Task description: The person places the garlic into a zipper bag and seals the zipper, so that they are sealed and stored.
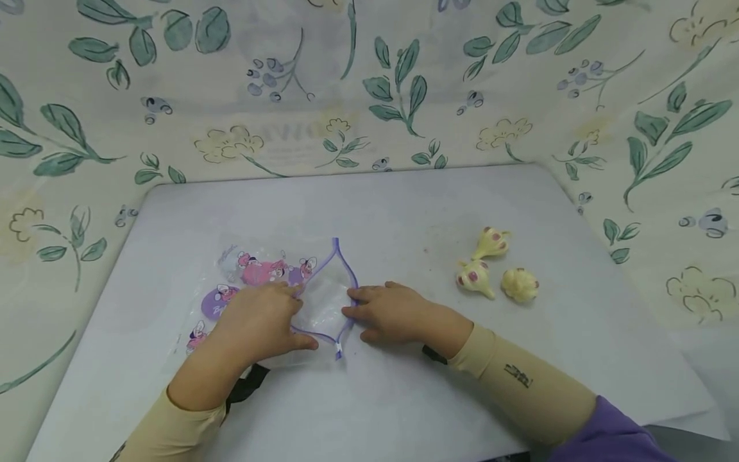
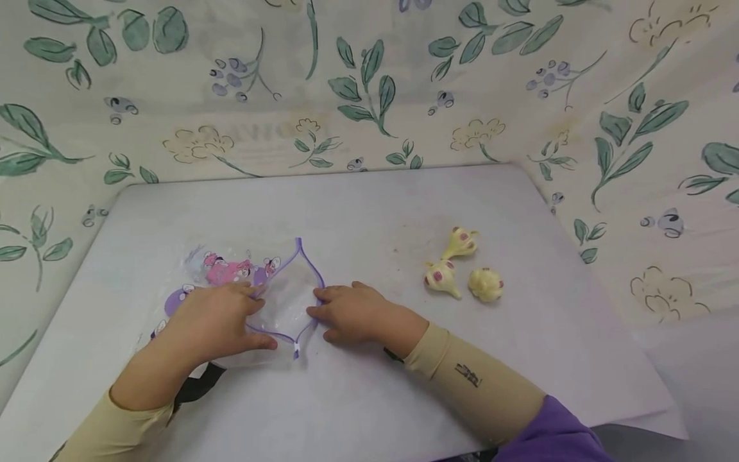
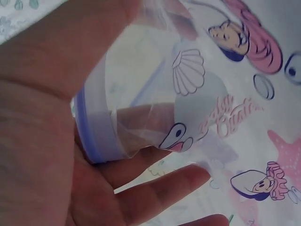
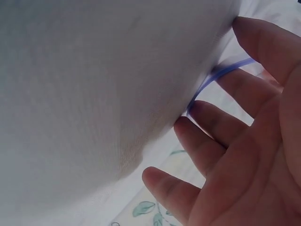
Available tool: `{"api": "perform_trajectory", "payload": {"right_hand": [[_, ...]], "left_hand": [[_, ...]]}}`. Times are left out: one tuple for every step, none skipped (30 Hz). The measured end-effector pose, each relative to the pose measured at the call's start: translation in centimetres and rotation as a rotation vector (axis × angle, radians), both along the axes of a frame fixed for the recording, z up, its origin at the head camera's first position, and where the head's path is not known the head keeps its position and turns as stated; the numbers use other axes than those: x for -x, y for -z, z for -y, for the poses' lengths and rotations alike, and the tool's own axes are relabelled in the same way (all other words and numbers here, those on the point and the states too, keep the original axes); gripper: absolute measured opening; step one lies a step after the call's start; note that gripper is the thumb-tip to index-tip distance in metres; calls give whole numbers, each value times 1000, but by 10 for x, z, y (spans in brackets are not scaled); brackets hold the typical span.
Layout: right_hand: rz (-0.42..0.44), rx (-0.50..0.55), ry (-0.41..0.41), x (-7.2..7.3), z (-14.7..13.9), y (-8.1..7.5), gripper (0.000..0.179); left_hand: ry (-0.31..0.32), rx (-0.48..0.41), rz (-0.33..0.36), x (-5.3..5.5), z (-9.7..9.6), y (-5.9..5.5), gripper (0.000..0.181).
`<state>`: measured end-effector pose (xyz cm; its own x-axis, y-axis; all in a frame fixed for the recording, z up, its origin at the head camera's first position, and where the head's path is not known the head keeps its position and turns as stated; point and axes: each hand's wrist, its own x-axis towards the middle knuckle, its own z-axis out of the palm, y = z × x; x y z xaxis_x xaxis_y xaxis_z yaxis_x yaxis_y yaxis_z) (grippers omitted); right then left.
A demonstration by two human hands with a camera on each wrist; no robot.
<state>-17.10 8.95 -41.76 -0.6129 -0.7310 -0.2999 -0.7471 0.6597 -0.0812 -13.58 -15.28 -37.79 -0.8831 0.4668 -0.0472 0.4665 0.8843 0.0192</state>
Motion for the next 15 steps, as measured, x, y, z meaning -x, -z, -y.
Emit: {"api": "perform_trajectory", "payload": {"right_hand": [[1, -1, -1, 0, 0, 0, 56], [0, -2, -3, 0, 0, 1, 56], [1, -2, -3, 0, 0, 0, 56], [2, 0, -4, -1, 0, 0, 56], [1, 5, -7, -1, -1, 0, 57], [0, 14, -10, -2, -2, -1, 59], [-4, 31, -16, -3, -4, -2, 61], [-14, 55, -27, -4, -7, -4, 64], [-26, 86, -38, -6, -10, -8, 67], [-36, 130, -48, -8, -15, -12, 69], [-51, 178, -58, -10, -21, -15, 72], [-67, 231, -63, -11, -29, -20, 73], [-85, 281, -65, -13, -37, -24, 74], [-98, 327, -54, -14, -47, -29, 74], [-114, 360, -28, -15, -58, -33, 74]], "left_hand": [[2, 0, -3, 0, 0, 0, 69], [-1, -3, -6, 1, 1, 0, 67], [-4, -7, -9, 1, 1, 1, 67], [-8, -7, -6, 1, 2, 1, 67], [-11, -10, -5, 1, 2, 1, 67], [-15, -12, -5, 1, 3, 1, 66], [-16, -15, -2, 1, 3, 0, 66], [-13, -20, -5, 1, 3, 0, 66], [-8, -23, -7, 1, 2, 0, 66], [-6, -29, -8, 1, 2, 0, 66], [-3, -35, -8, 1, 2, 0, 65], [-1, -39, -7, 1, 1, -1, 66], [1, -41, -5, 1, 1, -1, 66], [1, -44, -7, 1, 1, -1, 66], [-2, -45, -6, 1, 1, -2, 67]]}}
